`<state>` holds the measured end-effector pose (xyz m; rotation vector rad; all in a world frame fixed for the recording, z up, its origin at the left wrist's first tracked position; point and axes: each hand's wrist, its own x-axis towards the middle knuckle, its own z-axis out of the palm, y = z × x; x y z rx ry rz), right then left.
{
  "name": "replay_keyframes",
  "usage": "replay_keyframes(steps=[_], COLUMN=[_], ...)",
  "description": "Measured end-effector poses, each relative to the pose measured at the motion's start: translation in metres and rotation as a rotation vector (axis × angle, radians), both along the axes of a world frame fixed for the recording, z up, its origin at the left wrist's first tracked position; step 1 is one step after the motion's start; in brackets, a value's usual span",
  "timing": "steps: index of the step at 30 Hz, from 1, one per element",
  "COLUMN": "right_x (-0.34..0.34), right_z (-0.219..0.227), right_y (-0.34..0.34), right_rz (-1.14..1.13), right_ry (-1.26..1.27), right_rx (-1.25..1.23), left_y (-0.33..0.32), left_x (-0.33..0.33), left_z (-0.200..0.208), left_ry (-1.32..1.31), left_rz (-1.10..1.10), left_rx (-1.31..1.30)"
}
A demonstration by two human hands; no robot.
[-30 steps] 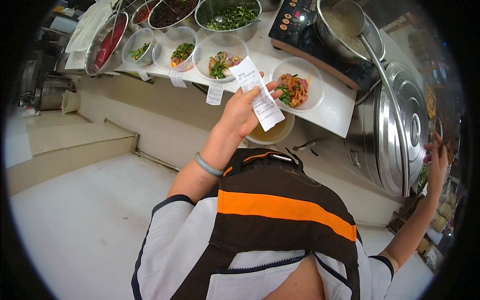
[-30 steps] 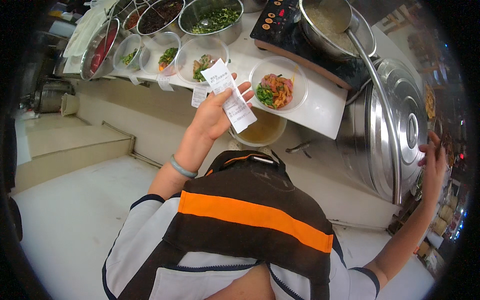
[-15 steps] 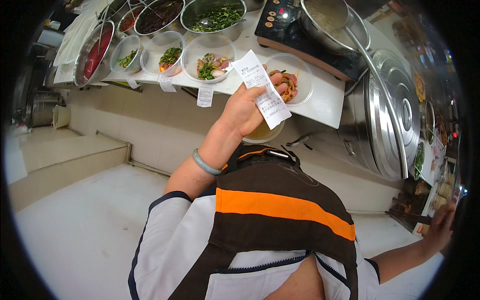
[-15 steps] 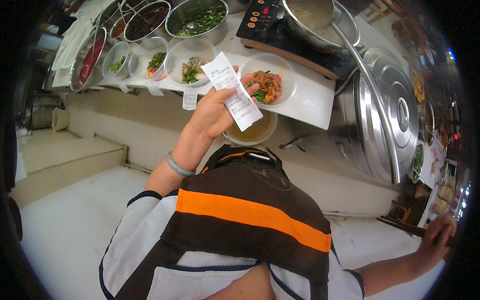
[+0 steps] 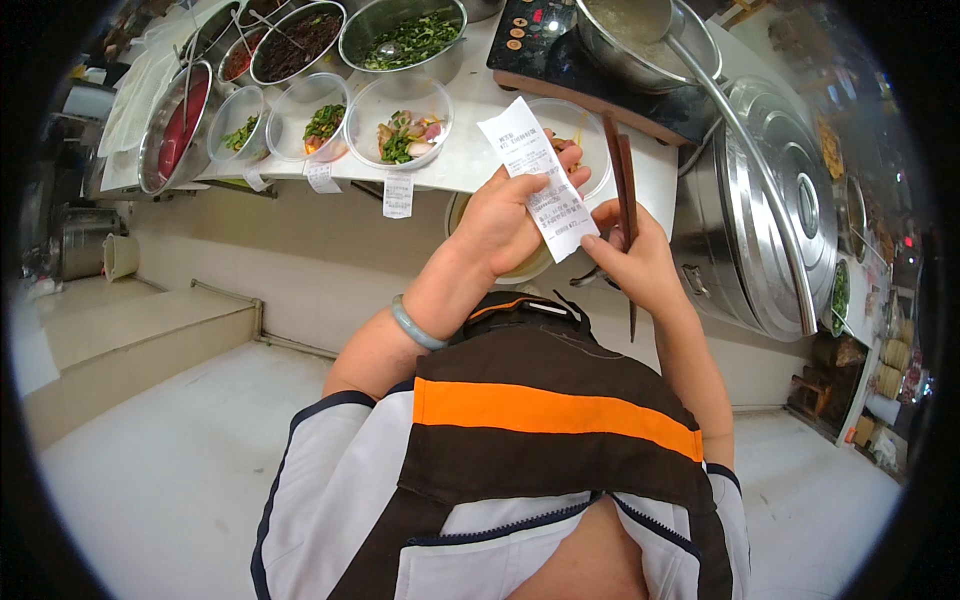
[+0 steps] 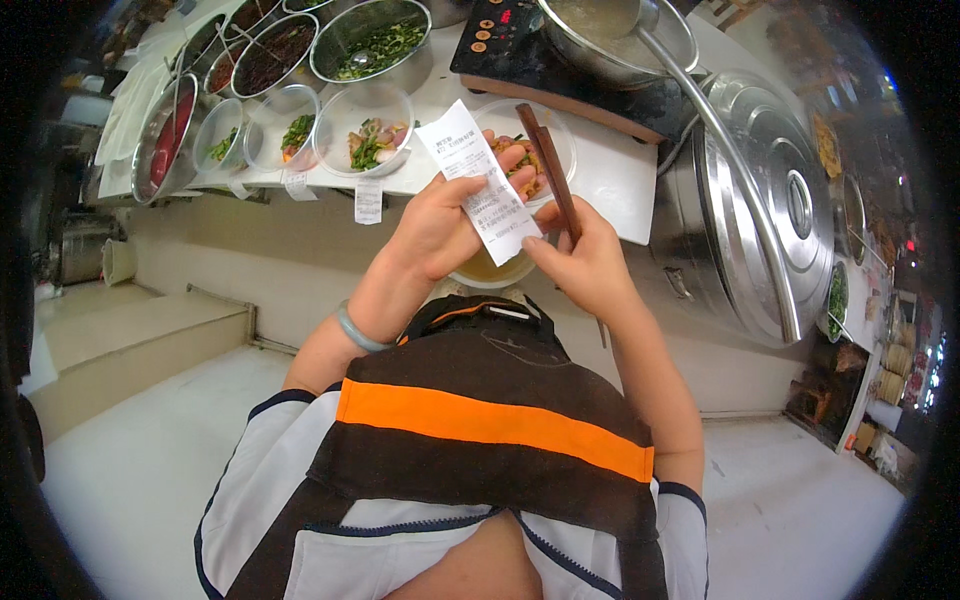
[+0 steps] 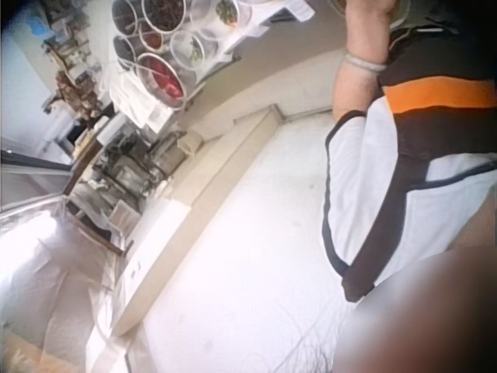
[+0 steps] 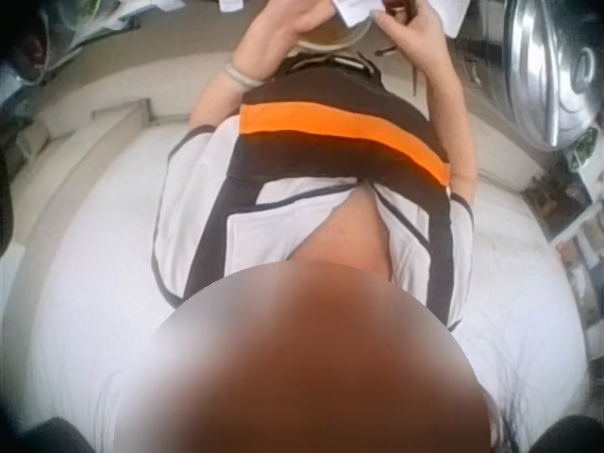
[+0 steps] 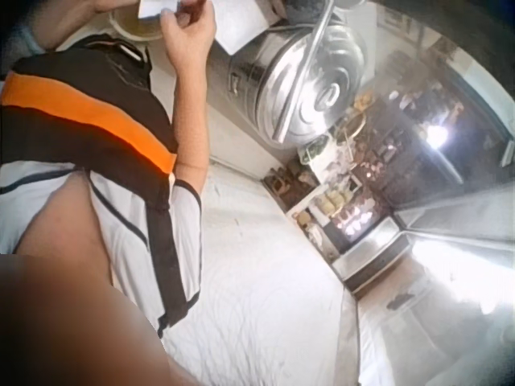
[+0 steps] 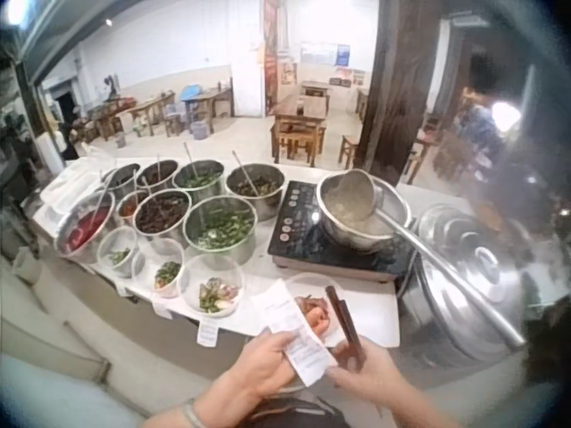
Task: The person assembles a noodle bowl by adding sliced sausages, fried items, and chopped greens into a plastic container, then adds various sauces and broth. The person uses chopsticks and a ladle to handle the ingredients and liquids, and places a receipt on the finished bowl.
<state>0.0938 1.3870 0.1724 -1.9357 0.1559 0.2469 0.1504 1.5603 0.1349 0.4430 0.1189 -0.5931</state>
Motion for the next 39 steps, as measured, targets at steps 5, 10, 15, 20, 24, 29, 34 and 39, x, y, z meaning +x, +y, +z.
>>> replay_keyframes(steps=[5, 10, 15, 20, 24, 29, 34, 39], right_x=[0.013, 0.019, 0.022, 0.024, 0.023, 0.021, 0.02, 0.02], right_z=[-0.013, -0.013, -0.015, -0.018, -0.017, -0.016, -0.023, -0.034], right_y=[-0.001, -0.007, -0.014, -0.022, -0.025, -0.027, -0.031, -0.035], right_rz=[0.021, 0.055, 0.072, 0.08, 0.07, 0.077, 0.084, 0.105], right_ry=[0.054, 0.116, 0.11, 0.124, 0.158, 0.167, 0.167, 0.194], right_rx=[0.1, 0.096, 0.093, 0.1, 0.116, 0.136, 0.184, 0.221], left_y=[-0.002, 0.0, -0.003, -0.012, -0.016, -0.02, -0.025, -0.029], left_x=[0.001, 0.004, 0.004, 0.007, 0.006, 0.004, 0.002, 0.001], left_z=[-0.005, -0.003, 0.0, 0.001, 0.001, -0.002, -0.004, -0.006], left_ry=[0.043, 0.079, 0.082, 0.07, 0.079, 0.054, 0.024, 0.043], left_rz=[0.043, 0.051, 0.05, 0.044, 0.039, 0.038, 0.049, 0.046], left_rx=[-0.12, -0.197, -0.198, -0.21, -0.223, -0.249, -0.265, -0.251])
